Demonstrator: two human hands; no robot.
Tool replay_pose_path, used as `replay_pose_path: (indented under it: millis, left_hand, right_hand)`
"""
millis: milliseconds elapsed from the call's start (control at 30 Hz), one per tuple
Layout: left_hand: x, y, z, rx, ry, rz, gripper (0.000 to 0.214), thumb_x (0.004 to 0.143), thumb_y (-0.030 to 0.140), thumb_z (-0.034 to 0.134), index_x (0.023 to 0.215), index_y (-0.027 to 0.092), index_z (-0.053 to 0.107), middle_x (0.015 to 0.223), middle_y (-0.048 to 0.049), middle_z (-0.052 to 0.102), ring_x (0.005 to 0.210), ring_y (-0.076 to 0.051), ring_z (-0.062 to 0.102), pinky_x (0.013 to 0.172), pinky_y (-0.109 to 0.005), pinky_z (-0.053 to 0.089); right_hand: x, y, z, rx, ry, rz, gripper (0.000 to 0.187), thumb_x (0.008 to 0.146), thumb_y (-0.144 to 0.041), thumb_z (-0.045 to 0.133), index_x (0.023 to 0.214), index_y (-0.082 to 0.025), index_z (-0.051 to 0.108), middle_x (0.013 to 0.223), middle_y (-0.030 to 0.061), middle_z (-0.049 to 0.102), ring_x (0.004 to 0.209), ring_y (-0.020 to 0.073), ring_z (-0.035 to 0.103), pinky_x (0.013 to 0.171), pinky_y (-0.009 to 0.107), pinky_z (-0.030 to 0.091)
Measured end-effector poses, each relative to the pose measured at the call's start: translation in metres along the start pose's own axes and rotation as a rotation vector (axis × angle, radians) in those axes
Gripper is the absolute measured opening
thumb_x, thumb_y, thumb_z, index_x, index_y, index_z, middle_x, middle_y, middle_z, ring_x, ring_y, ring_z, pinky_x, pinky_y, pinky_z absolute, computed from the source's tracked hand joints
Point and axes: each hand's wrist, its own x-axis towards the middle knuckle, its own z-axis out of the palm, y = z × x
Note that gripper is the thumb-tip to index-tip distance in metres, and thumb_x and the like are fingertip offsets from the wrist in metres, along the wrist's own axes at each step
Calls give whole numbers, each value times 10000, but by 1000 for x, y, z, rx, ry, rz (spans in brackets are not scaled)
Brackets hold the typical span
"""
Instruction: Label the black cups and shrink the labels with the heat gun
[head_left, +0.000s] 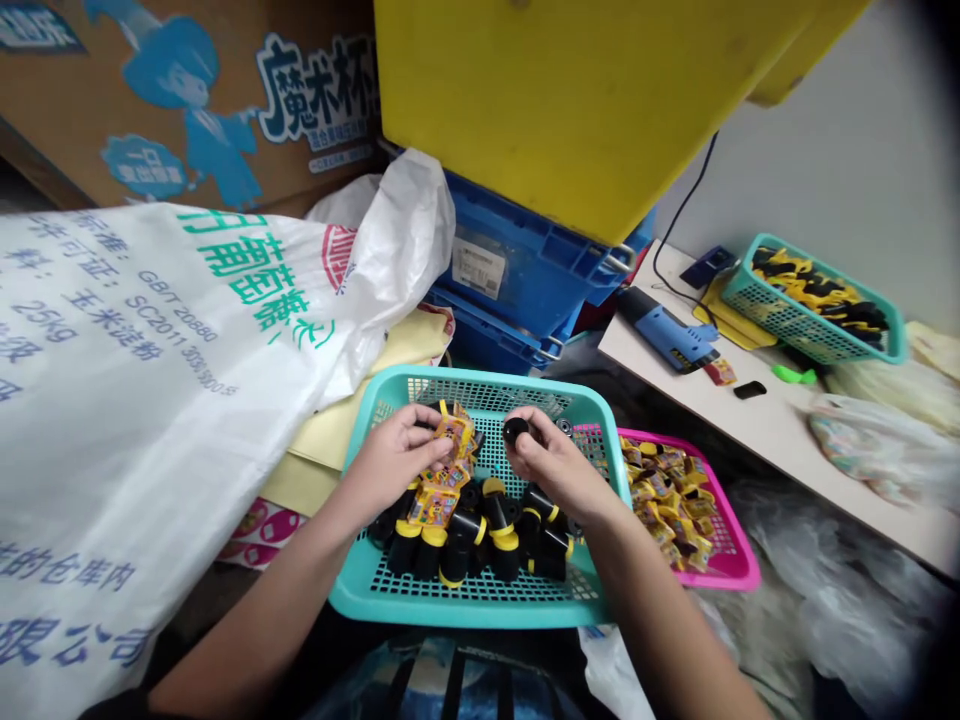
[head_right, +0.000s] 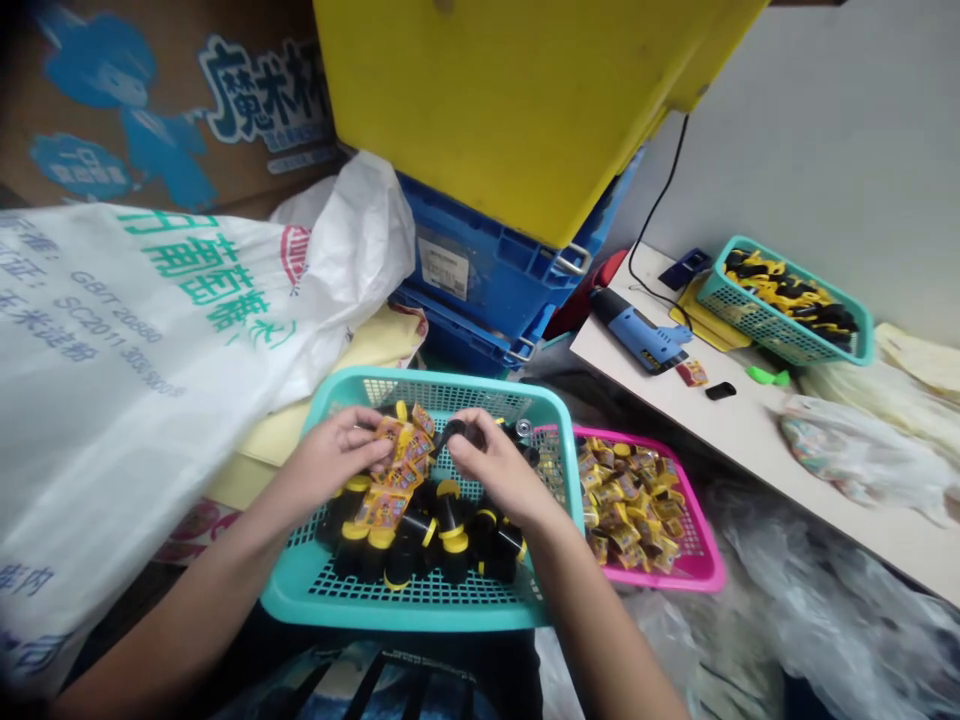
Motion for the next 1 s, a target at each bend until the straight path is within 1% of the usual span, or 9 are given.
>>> replay_pose_path:
  millis: [100, 267, 433, 533, 600, 700, 767, 900, 1000]
  left_hand:
    - [-2, 2, 4, 51, -7, 13, 169, 716, 286, 714, 777, 184, 594, 695, 1, 730, 638, -145, 676, 636, -254, 531]
    - [-5, 5, 6, 179, -47, 78, 186, 741, 324, 693, 869, 208, 766, 943, -47, 781, 862, -201, 719, 825, -326, 553]
    - [-6, 4, 5, 271, -29, 204, 222, 774, 357, 643, 855, 210, 788, 862, -54, 780, 795, -218, 714, 755, -342, 564]
    - [-6, 5, 6, 250, 16, 240, 186, 752, 345, 667, 813, 213, 783, 907, -58, 779, 875, -228, 714, 844, -362, 557]
    - [-6, 5, 8, 195, 42, 203, 173, 727, 330, 697, 823, 207, 770, 942, -63, 778, 909, -228, 713, 883, -375, 550]
    - [-5, 4, 12, 66, 60, 128, 183, 668, 301, 757, 793, 180, 701, 843, -47, 766, 814, -201, 714, 789, -342, 572]
    - [-5, 3, 14, -35, 77, 107, 274, 618, 270, 804, 811, 179, 632, 805, -14, 743, 776, -171, 703, 730, -293, 567]
    - [-6, 4, 17, -201, 18, 33, 470, 591, 247, 842, 958, 195, 552, 816, 8, 745, 734, -139, 698, 682, -248, 557]
    - [-6, 5, 16, -209, 5, 11, 489, 610, 262, 839, 996, 197, 547, 734, 11, 747, 657, -139, 695, 632, -238, 549]
  right_hand:
    - [-1, -4, -2, 148, 46, -117, 473, 827, -576, 621, 1086, -203, 486, 808, 6, 486, 640, 104, 448, 550, 207, 361]
    - [-4, -7, -8, 56, 6, -171, 423, 784, -365, 762, 1128, -217, 566, 965, 26, 608, 784, 109, 575, 758, 238, 472]
    - [-5, -2, -10, 56, -18, -185, 362, 746, -340, 810, 1046, -206, 657, 1003, 31, 659, 899, 121, 618, 844, 242, 482]
    - [-6, -3, -10, 84, 32, -217, 352, 768, -371, 791, 1065, -225, 672, 989, 22, 654, 866, 110, 612, 801, 220, 493]
    - [-7, -5, -9, 110, 59, -236, 342, 801, -411, 758, 1083, -237, 673, 1007, 22, 639, 847, 104, 604, 756, 201, 498]
    - [-8, -9, -3, 145, 38, -192, 294, 840, -414, 719, 1071, -239, 670, 997, 16, 618, 747, 72, 580, 674, 168, 487]
    - [-8, -9, 1, 197, 4, -163, 254, 841, -390, 719, 1031, -229, 669, 973, 11, 614, 701, 54, 559, 639, 149, 475]
    - [-7, -4, 7, 265, -30, -140, 275, 802, -371, 760, 1010, -219, 666, 964, 16, 621, 739, 66, 571, 640, 147, 488]
    - [-4, -2, 6, 271, 2, -130, 380, 718, -377, 828, 1020, -218, 661, 941, 19, 637, 781, 88, 595, 690, 171, 510]
